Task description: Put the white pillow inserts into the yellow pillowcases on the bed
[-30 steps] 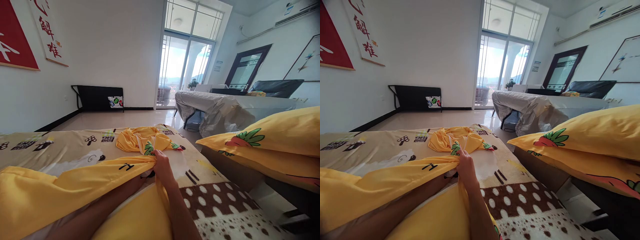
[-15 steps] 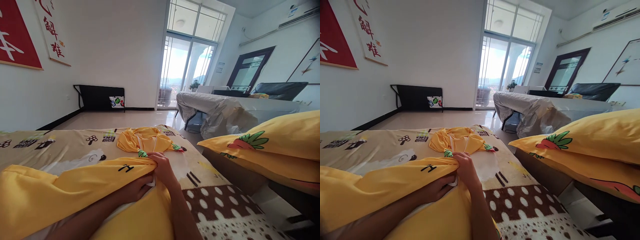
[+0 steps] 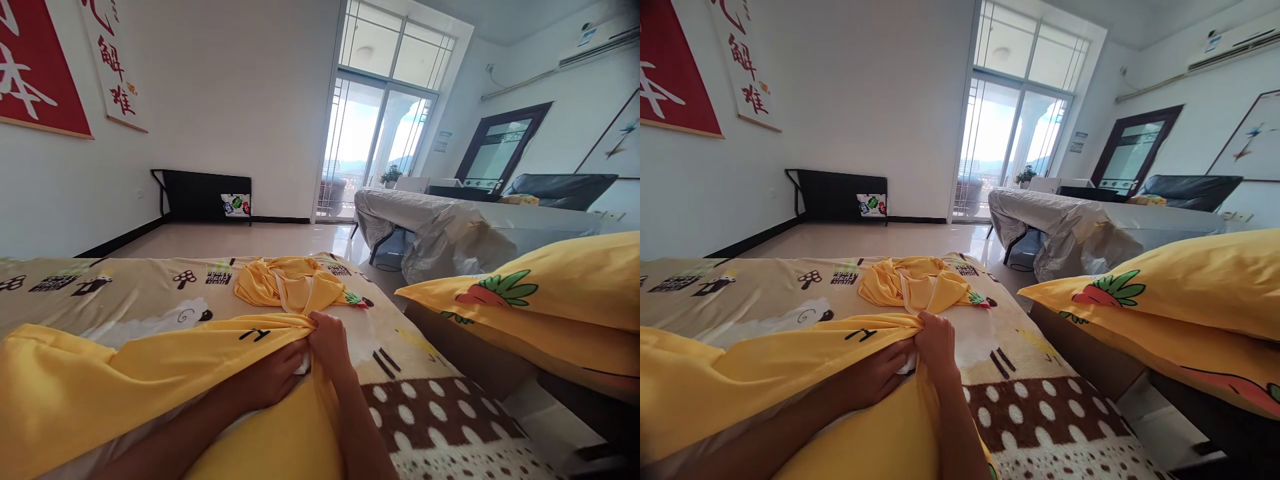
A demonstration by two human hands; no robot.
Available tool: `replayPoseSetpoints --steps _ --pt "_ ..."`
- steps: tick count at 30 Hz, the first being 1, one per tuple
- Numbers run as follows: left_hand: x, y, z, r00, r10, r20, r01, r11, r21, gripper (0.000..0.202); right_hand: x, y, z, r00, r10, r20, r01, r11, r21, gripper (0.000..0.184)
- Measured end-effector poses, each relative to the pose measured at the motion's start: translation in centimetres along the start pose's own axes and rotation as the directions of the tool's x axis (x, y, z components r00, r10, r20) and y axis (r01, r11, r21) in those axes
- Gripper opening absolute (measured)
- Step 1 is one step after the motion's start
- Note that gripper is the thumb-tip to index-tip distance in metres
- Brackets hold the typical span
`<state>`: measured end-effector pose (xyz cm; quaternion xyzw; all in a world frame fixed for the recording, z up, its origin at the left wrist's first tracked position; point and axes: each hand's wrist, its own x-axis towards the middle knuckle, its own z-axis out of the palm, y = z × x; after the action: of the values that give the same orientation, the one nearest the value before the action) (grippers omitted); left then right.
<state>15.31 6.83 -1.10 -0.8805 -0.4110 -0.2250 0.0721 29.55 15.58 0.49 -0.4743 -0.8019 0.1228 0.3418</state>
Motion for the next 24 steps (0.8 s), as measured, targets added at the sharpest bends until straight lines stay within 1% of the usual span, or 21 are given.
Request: replayPoseSetpoints --steps 1,2,4,5,7,9,11,13,15,17,19,21,24 --pt "0.0 0.0 0.0 1.0 0.013 -0.012 -0.013 1.0 0.02 0.04 0.0 0.1 -0.1 1.0 0.011 0.011 -0.011 1.0 -0.008 0.022" --pt "0.0 0.0 0.1 1.0 0.019 -0.018 -0.019 0.999 0.045 0.042 0.1 0.3 -0.2 0.999 0.007 0.041 -0.008 1.0 0.025 0.02" --pt "0.1 0.1 0.4 1.0 0.02 -0.015 -0.018 0.994 0.107 0.046 0.3 0.8 -0.4 0.988 -0.039 0.152 0.01 0.982 0.187 0.018" --pt "0.1 0.2 0.6 1.0 0.023 -0.011 -0.021 0.99 0.142 0.048 0.4 1.0 -0.5 0.975 -0.072 0.209 0.011 0.959 0.283 0.017" --pt "0.1 0.3 1.2 0.999 0.038 -0.015 -0.034 0.974 0.223 0.049 0.4 1.3 -0.5 0.954 -0.122 0.274 -0.007 0.905 0.425 0.018" --pt "-0.1 0.4 1.7 0.998 0.055 -0.037 -0.042 0.953 0.299 0.049 0.4 1.2 -0.5 0.957 -0.12 0.263 -0.018 0.883 0.469 0.018" --pt "-0.2 0.5 1.8 0.997 0.04 -0.07 -0.015 0.946 0.323 0.05 0.3 1.0 -0.6 0.966 -0.105 0.236 -0.016 0.887 0.461 0.016" --pt "-0.2 0.6 1.4 0.998 0.001 -0.067 0.018 0.96 0.279 0.052 0.3 0.8 -0.6 0.967 -0.11 0.23 -0.006 0.891 0.453 0.014" --pt "0.0 0.7 0.8 0.999 -0.022 -0.035 0.029 0.977 0.211 0.055 0.2 0.7 -0.6 0.966 -0.131 0.224 0.016 0.891 0.454 0.012" --pt "0.2 0.7 0.2 1.0 -0.021 -0.004 0.022 0.987 0.16 0.056 0.2 0.6 -0.6 0.975 -0.139 0.172 0.05 0.896 0.44 0.011" --pt "0.3 0.7 0.1 0.999 -0.034 -0.009 0.035 0.99 0.137 0.052 0.2 0.4 -0.5 0.987 -0.126 0.1 0.073 0.907 0.416 0.011" --pt "0.1 0.6 0.3 0.996 -0.08 -0.038 0.084 0.989 0.125 0.05 0.3 0.2 -0.3 0.993 -0.097 0.07 0.058 0.903 0.426 0.013" --pt "0.0 0.5 0.7 0.989 -0.138 -0.06 0.145 0.983 0.111 0.05 0.3 0.1 0.2 0.993 -0.052 0.11 -0.013 0.854 0.52 0.02"
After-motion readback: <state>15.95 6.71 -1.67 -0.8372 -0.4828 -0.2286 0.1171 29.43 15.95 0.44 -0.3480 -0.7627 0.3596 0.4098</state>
